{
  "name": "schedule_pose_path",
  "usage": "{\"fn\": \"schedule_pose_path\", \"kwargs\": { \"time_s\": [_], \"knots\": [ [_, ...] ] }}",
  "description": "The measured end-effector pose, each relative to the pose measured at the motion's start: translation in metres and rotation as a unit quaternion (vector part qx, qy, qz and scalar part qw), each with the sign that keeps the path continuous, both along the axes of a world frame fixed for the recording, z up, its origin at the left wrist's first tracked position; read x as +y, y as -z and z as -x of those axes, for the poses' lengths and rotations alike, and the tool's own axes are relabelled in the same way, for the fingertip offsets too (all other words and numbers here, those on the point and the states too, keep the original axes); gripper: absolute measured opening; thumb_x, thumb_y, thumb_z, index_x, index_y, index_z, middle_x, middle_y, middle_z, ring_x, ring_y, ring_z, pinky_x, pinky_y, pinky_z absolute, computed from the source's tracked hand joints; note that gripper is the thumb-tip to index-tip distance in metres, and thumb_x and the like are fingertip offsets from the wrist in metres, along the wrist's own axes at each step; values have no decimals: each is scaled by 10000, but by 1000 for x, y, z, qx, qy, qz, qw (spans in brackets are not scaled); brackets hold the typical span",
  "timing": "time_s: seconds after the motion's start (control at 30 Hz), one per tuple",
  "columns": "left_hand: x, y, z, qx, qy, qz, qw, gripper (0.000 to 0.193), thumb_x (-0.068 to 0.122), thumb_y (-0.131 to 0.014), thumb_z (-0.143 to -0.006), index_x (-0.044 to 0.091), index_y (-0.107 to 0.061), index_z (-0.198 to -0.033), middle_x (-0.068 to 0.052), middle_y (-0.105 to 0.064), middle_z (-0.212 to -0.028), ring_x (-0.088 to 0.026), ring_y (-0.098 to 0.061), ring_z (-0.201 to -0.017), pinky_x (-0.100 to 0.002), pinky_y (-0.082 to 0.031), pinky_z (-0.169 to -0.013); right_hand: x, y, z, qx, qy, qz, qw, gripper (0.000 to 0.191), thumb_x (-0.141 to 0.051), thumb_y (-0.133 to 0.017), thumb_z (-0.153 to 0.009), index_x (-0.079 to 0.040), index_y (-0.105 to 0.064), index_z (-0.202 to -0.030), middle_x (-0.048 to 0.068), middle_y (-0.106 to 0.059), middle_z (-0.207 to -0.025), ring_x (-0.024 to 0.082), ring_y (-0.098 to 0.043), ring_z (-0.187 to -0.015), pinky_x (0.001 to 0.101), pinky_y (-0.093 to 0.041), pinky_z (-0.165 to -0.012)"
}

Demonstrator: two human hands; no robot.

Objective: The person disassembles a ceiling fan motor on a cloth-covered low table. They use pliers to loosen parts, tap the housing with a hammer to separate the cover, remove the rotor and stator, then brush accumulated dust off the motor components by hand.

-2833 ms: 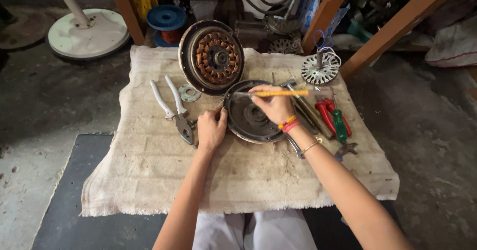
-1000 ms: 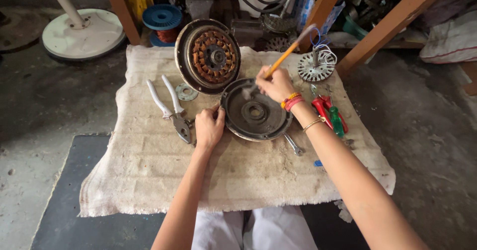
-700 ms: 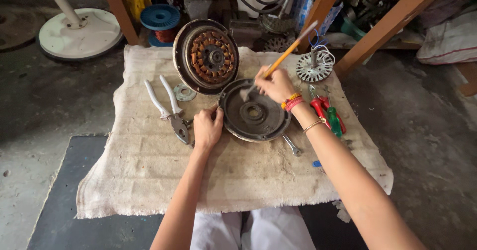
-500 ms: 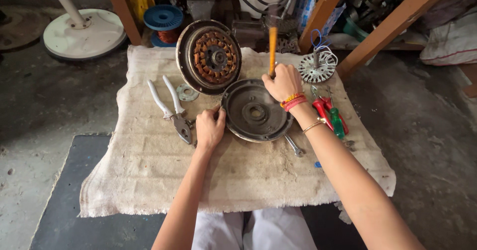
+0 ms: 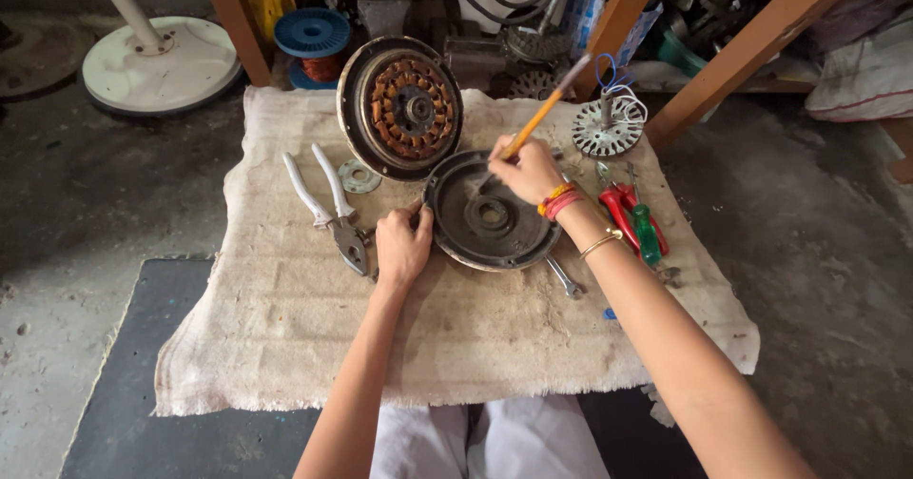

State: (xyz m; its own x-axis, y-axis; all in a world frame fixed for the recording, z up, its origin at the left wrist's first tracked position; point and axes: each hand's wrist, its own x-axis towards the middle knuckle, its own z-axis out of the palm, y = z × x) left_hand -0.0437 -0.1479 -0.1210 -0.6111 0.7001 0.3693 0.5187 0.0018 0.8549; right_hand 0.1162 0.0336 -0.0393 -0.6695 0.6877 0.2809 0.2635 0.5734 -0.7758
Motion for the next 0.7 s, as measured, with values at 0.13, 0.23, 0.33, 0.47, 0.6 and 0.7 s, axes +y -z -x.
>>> {"fn": "schedule_pose_path", "kwargs": {
  "time_s": [0.13, 0.23, 0.33, 0.47, 0.6, 0.7],
  "knots": [
    [1, 1, 1, 0, -3, 12, 1000, 334, 234, -640, -933, -9, -740, -1139, -291, -665, -758, -400, -725, -709, -440, -558, -670, 1, 1, -1, -149, 167, -241, 944, 185, -219, -781, -832, -58, -723, -761, 130, -696, -672, 261, -674, -616, 371, -513, -612],
    [1, 3, 3, 5, 0, 5, 1000, 318, 235, -643, -937, -15, -742, -1107, -279, -676, -761, -400, -722, -715, -441, -556, -678, 0, 4, -4, -35, 85, -76, 993, 184, -204, -716, -861, -36, -684, -794, 122, -690, -668, 248, -692, -614, 369, -522, -610],
    [2, 5, 2, -2, -2, 6, 1000, 306, 228, -642, -931, -7, -750, -1094, -277, -673, -753, -402, -719, -707, -446, -551, -664, 1, 6, -7, 2, 29, -47, 998, 177, -226, -725, -815, -56, -689, -786, 122, -695, -690, 271, -701, -654, 370, -541, -614],
    [1, 3, 3, 11, -3, 12, 1000, 295, 228, -646, -937, -11, -756, -1070, -279, -666, -745, -408, -709, -695, -447, -547, -652, 2, 5, -5, -59, 176, -222, 957, 206, -208, -809, -801, -40, -712, -732, 127, -676, -639, 287, -679, -630, 397, -521, -613],
    [-1, -1, 3, -16, 8, 11, 1000, 309, 216, -629, -932, -10, -741, -1109, -268, -666, -714, -378, -717, -646, -432, -548, -636, -5, 12, 3, 80, 195, -155, 965, 164, -135, -734, -850, -22, -676, -747, 74, -679, -607, 191, -682, -552, 363, -541, -602],
    [-3, -4, 2, -6, 9, 3, 1000, 318, 208, -631, -932, -15, -739, -1132, -277, -659, -719, -376, -715, -642, -426, -547, -631, -12, 19, 6, 155, 178, -4, 972, 145, -125, -691, -867, -31, -639, -770, 44, -684, -613, 130, -679, -513, 303, -549, -513]
  ]
}}
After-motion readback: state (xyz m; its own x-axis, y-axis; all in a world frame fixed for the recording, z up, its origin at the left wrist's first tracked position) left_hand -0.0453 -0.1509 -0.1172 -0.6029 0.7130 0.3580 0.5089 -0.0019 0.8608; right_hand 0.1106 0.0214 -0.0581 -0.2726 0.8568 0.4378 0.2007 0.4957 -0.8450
